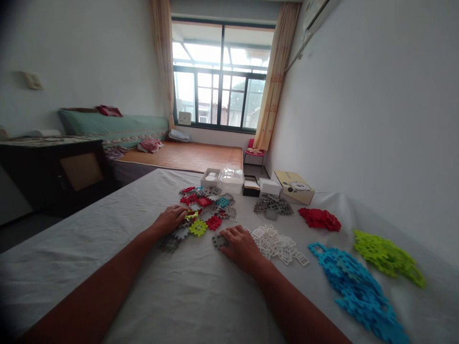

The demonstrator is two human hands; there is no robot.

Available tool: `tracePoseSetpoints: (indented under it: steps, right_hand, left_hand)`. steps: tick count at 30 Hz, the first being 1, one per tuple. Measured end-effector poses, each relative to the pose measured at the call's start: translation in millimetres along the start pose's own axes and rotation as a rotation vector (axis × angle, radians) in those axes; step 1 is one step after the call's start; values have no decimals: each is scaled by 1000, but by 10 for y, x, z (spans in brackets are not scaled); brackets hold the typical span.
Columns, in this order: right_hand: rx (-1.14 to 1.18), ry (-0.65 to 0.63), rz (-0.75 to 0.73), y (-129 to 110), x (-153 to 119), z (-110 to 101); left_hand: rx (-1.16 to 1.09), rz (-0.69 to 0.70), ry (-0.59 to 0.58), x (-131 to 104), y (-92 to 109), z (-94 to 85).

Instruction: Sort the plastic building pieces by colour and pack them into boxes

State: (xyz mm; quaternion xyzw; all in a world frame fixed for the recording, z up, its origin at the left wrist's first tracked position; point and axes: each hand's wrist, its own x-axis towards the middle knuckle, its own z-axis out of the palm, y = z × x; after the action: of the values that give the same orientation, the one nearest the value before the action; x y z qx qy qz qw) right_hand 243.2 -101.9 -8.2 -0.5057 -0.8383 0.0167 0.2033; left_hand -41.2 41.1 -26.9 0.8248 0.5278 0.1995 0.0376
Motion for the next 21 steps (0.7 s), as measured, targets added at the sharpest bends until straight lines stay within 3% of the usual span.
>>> tracePoseSetpoints:
  steps: [8,16,21]
  right_hand:
    - [110,7,-21,-26,0,2]
    - [31,-19,-82,-13,7,28]
    - [36,63,-138,-75,6,-24]
  left_hand:
    - [8,-7,7,-3,2,11]
    - [5,-5,-6,-4,32,-31]
    - [12,4,-7,-1,29,-26]
